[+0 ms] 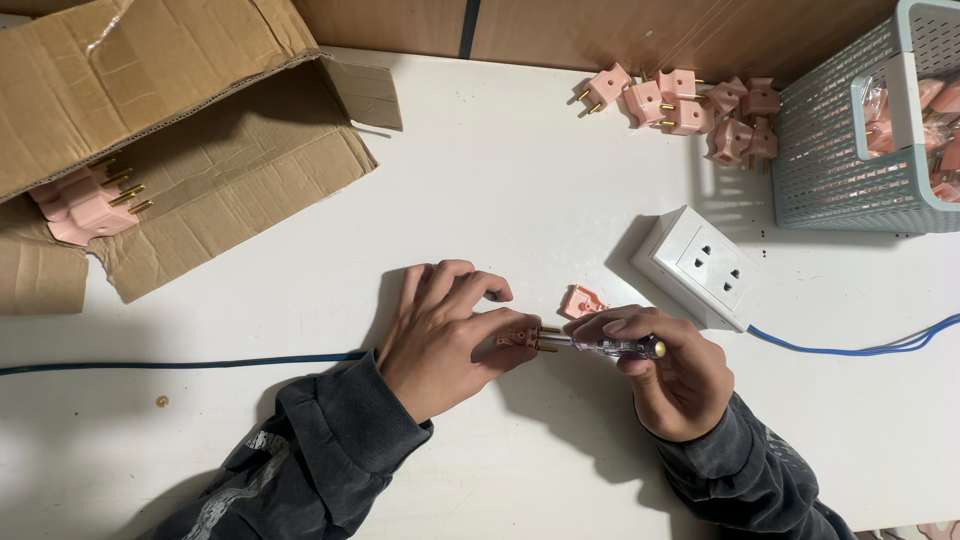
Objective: The person assembles a power plug by inserting a blue electrical wire into the plug housing and tightening the internal screws with a screwdriver.
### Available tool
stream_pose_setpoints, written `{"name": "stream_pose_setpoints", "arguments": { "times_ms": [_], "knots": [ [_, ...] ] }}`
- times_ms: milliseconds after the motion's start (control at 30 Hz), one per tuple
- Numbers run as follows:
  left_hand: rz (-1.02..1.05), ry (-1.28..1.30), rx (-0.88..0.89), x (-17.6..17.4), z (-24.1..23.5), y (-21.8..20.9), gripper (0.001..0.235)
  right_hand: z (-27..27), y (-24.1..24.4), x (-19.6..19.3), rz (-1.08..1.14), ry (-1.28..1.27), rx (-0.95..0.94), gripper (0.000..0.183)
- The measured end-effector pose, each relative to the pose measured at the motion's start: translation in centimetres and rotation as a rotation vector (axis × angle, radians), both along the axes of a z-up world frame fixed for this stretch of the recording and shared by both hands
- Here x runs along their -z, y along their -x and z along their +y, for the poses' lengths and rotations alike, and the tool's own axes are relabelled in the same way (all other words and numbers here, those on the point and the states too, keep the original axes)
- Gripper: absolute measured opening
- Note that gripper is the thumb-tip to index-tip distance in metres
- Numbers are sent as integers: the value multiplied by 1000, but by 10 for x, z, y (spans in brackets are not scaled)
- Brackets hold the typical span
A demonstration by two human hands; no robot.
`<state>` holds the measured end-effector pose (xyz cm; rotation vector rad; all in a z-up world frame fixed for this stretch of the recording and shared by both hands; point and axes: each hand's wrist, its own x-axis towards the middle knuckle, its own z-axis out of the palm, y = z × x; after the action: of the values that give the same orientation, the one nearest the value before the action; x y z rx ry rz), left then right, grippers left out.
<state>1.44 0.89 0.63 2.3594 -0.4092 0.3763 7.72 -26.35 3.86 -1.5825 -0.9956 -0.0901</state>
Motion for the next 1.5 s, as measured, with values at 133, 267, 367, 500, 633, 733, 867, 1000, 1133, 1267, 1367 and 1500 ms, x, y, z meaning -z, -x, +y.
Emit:
{"name": "stream_pose_setpoints", "arguments": {
  "times_ms": [133, 267, 367, 500, 633, 733, 867, 1000, 1133, 1267, 1367, 1500],
  "knots": [
    [10, 2, 6, -2, 0, 0, 26, -3, 2, -4, -28, 2, -24, 28],
    [-99, -26, -55, -7, -1, 0, 16, -7, 9, -14, 68, 195, -14, 31],
    [-90, -25, -49, -7, 0, 0, 17, -11, 8, -9, 45, 221, -39, 31],
    [-73, -20, -29, -8, 1, 1, 18, -8, 7, -15, -15, 207, -75, 27],
    [-82, -25, -44, -9, 0, 1, 17, 1, 5, -18, -90, 205, -79, 48],
    [-81, -46, -37, -8, 0, 0, 18, 13, 2, -27, -277, 172, -51, 37],
    [-80, -33, -56, -8, -2, 1, 20, 19, 7, -36, -190, 216, -73, 30],
    [-75, -46, -74, -6, -3, 0, 14, 23, 5, -33, -219, 185, -93, 38],
    [-39, -37, -54, -7, -1, 1, 14, 30, 4, -36, -326, 228, 47, 15],
    [-75, -78, -54, -7, -1, 1, 19, 33, 0, -46, -292, 234, -27, 24],
    [-83, -78, -55, -9, -1, 1, 17, 28, 1, -30, -335, 219, 19, 22],
    [-28, -75, -38, -12, -1, 2, 22, 29, -3, -43, -359, 290, -59, 32]
  ]
}}
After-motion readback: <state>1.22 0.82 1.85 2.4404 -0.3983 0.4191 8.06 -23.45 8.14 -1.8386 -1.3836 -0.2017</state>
